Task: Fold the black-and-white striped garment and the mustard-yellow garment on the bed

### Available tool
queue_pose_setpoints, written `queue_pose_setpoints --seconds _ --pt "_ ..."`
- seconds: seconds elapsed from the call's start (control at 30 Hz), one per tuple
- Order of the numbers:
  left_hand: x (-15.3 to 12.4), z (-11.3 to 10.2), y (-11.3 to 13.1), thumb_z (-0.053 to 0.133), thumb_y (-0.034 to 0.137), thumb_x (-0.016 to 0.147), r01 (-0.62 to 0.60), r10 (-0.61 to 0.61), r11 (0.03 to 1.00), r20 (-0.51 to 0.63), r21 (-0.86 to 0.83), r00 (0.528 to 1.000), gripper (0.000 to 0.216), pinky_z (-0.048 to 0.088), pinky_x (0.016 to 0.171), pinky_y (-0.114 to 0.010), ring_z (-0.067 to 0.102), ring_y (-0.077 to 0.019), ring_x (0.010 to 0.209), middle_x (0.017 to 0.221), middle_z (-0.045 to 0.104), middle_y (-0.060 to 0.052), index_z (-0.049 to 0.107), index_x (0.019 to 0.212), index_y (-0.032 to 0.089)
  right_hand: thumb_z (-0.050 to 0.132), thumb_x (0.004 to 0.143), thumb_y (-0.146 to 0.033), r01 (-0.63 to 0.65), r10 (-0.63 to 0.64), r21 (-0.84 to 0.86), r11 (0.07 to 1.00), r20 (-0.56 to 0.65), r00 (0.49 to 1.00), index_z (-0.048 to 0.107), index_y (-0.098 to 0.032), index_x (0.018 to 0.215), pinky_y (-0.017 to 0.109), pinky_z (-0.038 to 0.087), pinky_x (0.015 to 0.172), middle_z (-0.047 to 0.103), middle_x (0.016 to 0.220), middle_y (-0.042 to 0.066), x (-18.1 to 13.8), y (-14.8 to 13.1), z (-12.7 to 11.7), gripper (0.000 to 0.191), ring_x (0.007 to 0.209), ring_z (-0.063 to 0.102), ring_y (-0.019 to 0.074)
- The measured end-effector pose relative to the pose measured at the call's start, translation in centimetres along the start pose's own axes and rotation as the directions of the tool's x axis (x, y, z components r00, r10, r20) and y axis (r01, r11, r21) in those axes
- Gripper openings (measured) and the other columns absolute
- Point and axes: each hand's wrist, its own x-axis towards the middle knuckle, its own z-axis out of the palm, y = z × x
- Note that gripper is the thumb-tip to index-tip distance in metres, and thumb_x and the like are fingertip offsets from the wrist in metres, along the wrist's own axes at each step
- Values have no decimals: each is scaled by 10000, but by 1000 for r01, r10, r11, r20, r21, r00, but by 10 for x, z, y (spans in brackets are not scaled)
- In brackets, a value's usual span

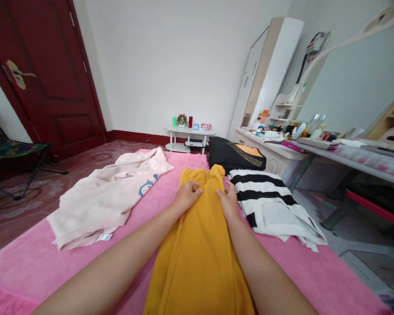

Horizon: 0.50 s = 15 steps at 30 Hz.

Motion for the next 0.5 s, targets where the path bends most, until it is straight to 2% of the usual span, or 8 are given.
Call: queue_pose_setpoints --seconds 0.07,0.13,0.23,0.33,0.43,0.5 --pt "-3 9 -5 577 285 819 -2 2 1000 -20 -9 1000 307 474 737 -283 635 -188 818 903 693 -56 644 1090 157 499 725 -217 155 -164 -200 967 -31 986 360 -160 1375 387 427 997 496 1307 139 -1 -5 -2 667 1166 519 237" --pt "-8 15 -8 565 269 824 -52 50 998 -56 -25 997 291 468 732 -276 627 -173 807 908 693 -27 652 1092 196 488 734 -175 299 -321 -397 868 12 947 487 -195 1309 408 348 1062 456 1328 123 2 -11 -3 576 1230 447 243" --pt "-13 17 -7 572 204 811 -179 169 982 -147 -63 975 244 462 733 -266 613 -156 785 918 693 -12 682 1029 207 517 761 -188 423 -415 -520 742 139 899 651 -225 1128 442 272 1102 406 1385 97 18 -15 -1 393 1289 370 269" --pt "-15 13 0 566 153 810 -268 233 955 -241 -125 942 191 457 744 -261 603 -150 784 868 681 -18 714 924 191 593 729 -210 370 -319 -454 810 187 929 694 -209 1045 441 279 1098 498 1340 92 47 -13 1 332 1264 416 273" --pt "-17 6 9 528 137 838 -335 249 915 -338 -225 908 204 457 760 -256 602 -146 802 817 663 -20 723 876 184 579 710 -191 223 -181 -388 894 142 973 706 -154 996 434 352 1049 658 1128 103 77 -8 1 315 1133 551 266" --pt "-19 3 12 514 140 845 -358 231 891 -398 -280 888 214 462 753 -251 605 -145 811 813 662 -20 722 873 184 541 742 -216 186 -149 -358 915 128 981 707 -134 986 408 426 980 695 1052 98 93 -6 2 307 1041 613 249"
